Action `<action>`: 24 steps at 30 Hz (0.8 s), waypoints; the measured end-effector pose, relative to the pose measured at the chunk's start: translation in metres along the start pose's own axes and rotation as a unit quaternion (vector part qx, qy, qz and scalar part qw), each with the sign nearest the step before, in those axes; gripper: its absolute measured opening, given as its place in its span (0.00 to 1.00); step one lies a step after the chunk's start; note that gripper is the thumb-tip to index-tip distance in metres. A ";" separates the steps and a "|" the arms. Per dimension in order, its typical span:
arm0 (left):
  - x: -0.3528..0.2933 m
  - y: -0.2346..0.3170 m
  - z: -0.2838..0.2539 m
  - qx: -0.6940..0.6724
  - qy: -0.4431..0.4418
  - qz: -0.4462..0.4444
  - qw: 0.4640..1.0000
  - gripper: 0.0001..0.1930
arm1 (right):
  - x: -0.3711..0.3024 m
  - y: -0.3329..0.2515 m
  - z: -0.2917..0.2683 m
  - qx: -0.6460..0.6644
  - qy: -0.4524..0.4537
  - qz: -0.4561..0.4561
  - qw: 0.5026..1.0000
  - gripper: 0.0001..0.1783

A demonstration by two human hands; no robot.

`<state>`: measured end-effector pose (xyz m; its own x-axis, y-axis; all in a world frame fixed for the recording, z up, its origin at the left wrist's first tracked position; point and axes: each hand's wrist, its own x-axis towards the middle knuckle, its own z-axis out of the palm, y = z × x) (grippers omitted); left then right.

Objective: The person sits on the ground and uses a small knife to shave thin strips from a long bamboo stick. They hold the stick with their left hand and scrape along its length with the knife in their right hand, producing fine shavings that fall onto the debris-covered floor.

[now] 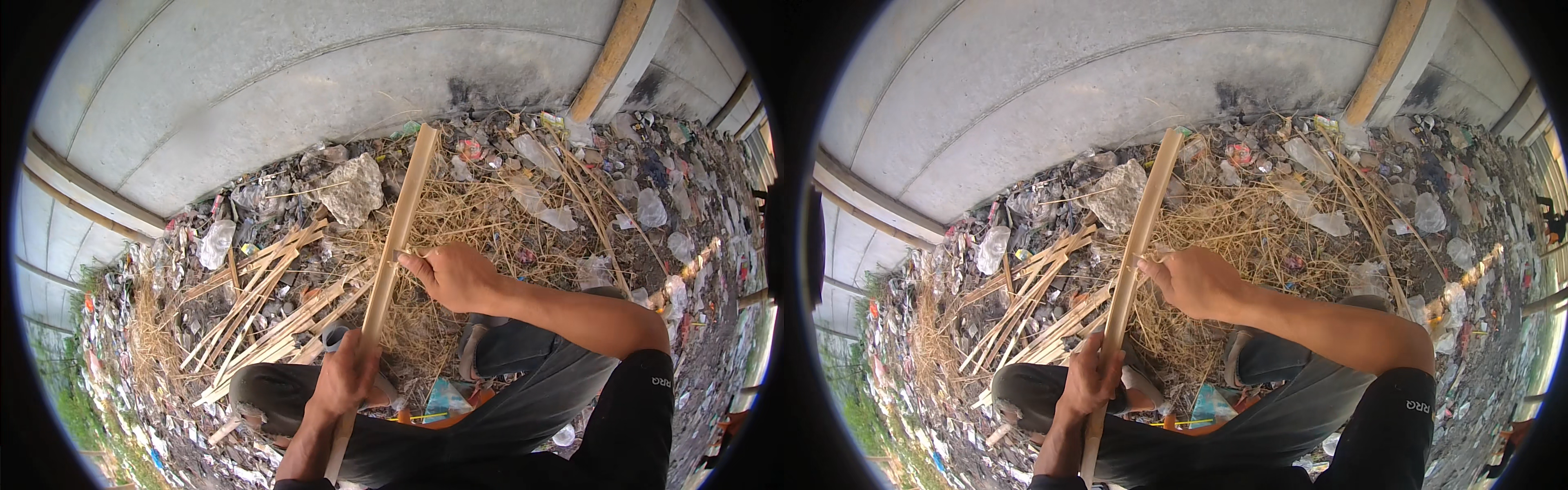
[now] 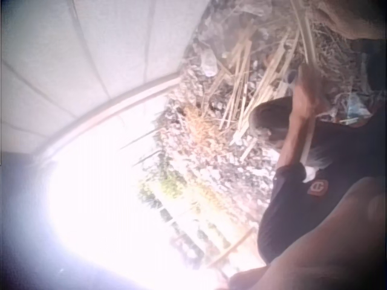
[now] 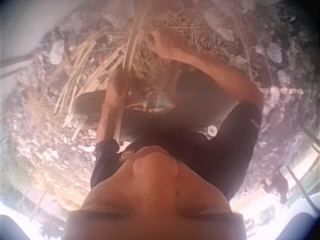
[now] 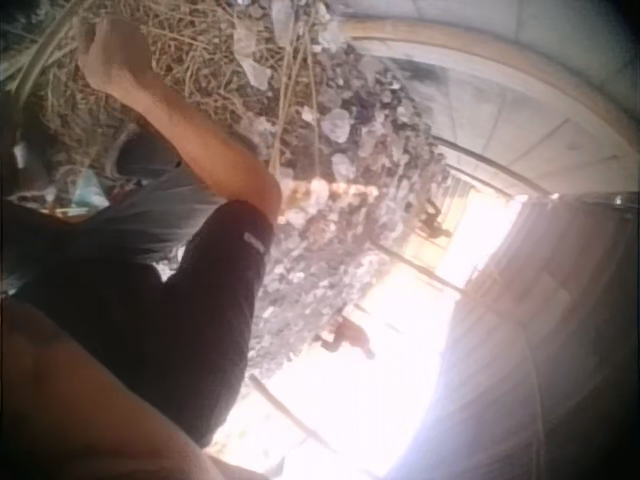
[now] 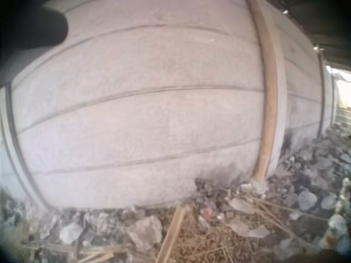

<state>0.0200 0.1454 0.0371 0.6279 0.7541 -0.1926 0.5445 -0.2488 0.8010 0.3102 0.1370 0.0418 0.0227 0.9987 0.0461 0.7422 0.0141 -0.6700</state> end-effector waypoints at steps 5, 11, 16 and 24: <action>-0.004 -0.002 0.002 -0.010 -0.016 0.048 0.999 0.15 | 0.042 0.035 -0.054 0.023 0.092 0.086 0.992 0.40; 0.010 0.000 -0.003 -0.042 -0.010 0.040 0.998 0.15 | -0.028 -0.031 0.021 0.035 -0.063 -0.047 0.996 0.36; 0.001 0.009 -0.010 -0.040 -0.012 -0.027 0.999 0.14 | 0.013 -0.011 -0.013 0.066 0.016 0.015 0.998 0.36; 0.005 0.004 -0.008 -0.126 -0.037 0.004 0.991 0.15 | -0.024 -0.029 0.017 -0.002 0.036 -0.097 0.995 0.39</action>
<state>0.0210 0.1524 0.0439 0.6766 0.7031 -0.2187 0.3888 -0.0888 0.9170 0.2767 0.1134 0.0480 -0.0739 0.9711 0.2270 0.7400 0.2059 -0.6403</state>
